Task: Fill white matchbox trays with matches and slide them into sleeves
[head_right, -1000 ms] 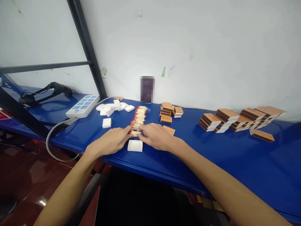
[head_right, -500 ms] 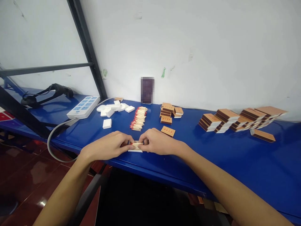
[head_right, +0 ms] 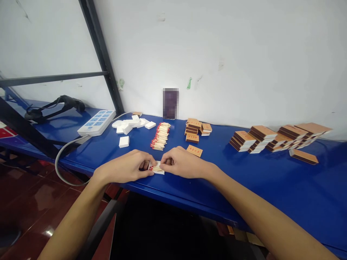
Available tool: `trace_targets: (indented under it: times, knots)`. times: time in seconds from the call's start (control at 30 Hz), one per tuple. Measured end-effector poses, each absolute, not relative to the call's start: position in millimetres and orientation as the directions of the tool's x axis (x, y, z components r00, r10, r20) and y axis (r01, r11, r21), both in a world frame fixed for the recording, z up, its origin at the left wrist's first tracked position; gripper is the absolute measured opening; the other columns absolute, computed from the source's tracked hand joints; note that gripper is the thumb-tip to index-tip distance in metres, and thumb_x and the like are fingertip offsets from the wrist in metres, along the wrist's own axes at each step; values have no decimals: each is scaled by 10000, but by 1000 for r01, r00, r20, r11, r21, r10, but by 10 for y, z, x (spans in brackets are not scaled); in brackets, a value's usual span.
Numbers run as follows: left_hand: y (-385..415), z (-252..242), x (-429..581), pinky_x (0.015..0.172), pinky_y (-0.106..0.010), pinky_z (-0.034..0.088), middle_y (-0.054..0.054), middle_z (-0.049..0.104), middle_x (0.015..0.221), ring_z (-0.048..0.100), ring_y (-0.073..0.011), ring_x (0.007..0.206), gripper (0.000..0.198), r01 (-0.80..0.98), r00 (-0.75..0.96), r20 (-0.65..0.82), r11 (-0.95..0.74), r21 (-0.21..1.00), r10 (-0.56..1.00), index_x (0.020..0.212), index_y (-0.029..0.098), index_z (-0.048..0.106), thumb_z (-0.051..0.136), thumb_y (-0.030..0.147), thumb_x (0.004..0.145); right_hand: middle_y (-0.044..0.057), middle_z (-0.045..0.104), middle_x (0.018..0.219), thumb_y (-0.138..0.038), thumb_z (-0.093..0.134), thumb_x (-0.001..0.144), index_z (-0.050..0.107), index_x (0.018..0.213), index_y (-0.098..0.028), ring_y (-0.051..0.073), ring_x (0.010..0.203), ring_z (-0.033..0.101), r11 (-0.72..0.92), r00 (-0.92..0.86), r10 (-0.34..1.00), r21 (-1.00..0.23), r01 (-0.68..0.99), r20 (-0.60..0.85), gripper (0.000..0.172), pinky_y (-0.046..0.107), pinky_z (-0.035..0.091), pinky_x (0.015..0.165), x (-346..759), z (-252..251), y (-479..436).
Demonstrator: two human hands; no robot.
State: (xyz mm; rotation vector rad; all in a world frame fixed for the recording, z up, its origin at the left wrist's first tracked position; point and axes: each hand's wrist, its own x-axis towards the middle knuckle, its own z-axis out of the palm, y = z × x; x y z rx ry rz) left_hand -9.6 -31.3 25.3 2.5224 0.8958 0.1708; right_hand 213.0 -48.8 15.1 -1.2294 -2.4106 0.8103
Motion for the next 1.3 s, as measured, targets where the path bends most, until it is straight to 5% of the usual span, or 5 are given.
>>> trace_targets:
  times: [0.2, 0.4, 0.7, 1.3]
  knots:
    - [-295, 228, -96, 811, -278, 405, -17, 592, 1025, 557, -183, 973, 197, 559, 779, 44, -725, 403, 626, 938, 198, 644, 635, 375, 852, -18, 572, 600, -351, 541, 876, 702, 782, -173, 88, 521, 414, 461, -592, 806, -638, 617, 9, 257, 233, 314, 496, 2111, 85, -465]
    - [-280, 238, -81, 752, -277, 395, 3, 620, 925, 572, -171, 870, 214, 544, 790, 43, -733, 409, 611, 876, 198, 639, 669, 405, 830, -29, 536, 587, -381, 569, 874, 656, 769, -173, 92, 532, 435, 457, -584, 811, -644, 613, 20, 249, 233, 318, 505, 2120, 66, -445]
    - [-298, 242, -57, 704, -278, 386, 8, 623, 893, 572, -168, 833, 245, 554, 783, 63, -740, 381, 619, 902, 206, 647, 683, 434, 818, 23, 601, 794, -347, 436, 966, 544, 818, -182, 127, 670, 498, 628, -656, 748, -427, 651, 98, 248, 262, 333, 617, 2108, 78, -500]
    - [-293, 243, -45, 696, -284, 397, -18, 653, 880, 593, -193, 849, 267, 564, 774, 68, -735, 377, 629, 875, 191, 664, 691, 448, 807, -36, 468, 603, -301, 524, 905, 538, 718, -180, 93, 552, 391, 607, -616, 774, -449, 656, 147, 223, 246, 267, 537, 2097, 58, -494]
